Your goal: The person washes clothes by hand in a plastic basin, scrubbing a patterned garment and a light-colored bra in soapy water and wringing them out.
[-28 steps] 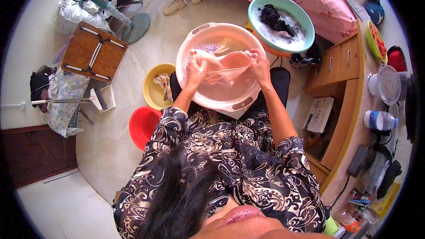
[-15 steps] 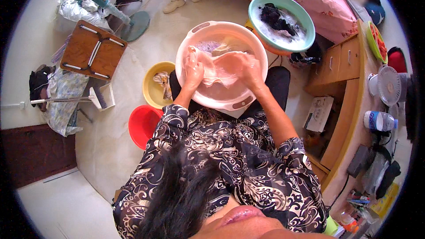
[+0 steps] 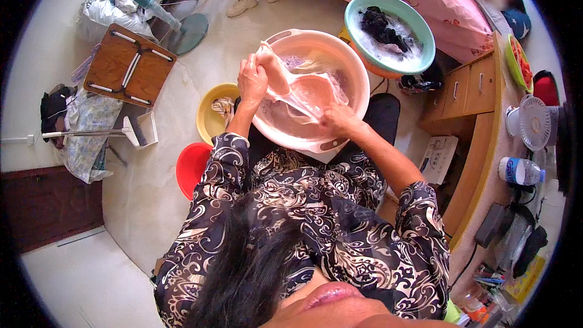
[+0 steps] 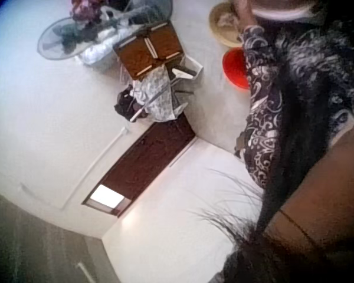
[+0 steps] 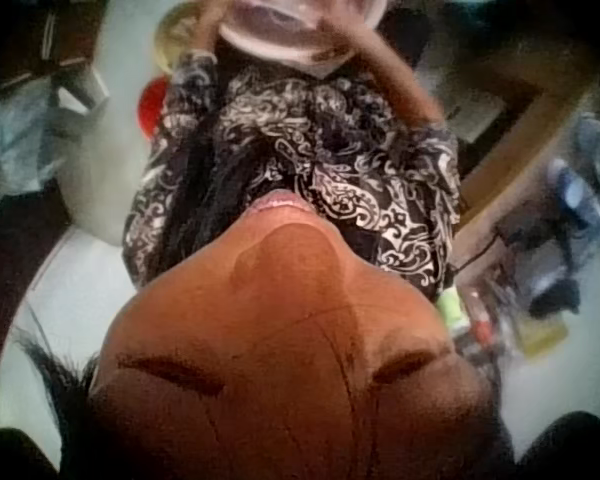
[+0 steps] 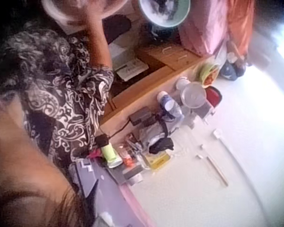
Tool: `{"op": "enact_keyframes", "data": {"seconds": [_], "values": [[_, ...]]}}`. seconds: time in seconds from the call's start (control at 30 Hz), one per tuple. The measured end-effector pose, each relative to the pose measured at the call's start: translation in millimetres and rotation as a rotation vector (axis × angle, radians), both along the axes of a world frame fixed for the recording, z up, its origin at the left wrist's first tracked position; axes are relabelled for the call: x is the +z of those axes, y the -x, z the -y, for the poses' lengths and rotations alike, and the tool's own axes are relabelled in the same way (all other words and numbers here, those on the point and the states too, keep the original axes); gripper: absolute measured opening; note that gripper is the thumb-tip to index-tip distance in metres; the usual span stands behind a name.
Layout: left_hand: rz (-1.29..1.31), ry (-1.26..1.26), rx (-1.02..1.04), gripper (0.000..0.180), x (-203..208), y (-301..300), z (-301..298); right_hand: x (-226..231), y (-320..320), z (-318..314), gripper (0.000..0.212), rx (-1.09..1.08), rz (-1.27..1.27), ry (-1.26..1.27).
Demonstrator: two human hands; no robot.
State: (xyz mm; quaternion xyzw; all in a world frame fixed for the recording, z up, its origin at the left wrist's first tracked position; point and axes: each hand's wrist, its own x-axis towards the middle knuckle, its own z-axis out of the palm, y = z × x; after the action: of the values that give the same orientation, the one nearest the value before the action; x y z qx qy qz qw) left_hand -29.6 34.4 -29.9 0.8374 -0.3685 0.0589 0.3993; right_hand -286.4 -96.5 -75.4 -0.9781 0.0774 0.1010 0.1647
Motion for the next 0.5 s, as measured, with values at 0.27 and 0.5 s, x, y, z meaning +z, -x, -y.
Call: {"op": "enact_keyframes", "data": {"seconds": [0.27,0.5], "values": [[0.059,-0.272,-0.122,0.05,3,12,-15,69,3,12,0.021,-0.203,-0.144,0.154],[0.264,-0.603,-0.308,0.076,-37,66,-17,12,-66,8,0.038,-0.274,0.549,0.171]]}}
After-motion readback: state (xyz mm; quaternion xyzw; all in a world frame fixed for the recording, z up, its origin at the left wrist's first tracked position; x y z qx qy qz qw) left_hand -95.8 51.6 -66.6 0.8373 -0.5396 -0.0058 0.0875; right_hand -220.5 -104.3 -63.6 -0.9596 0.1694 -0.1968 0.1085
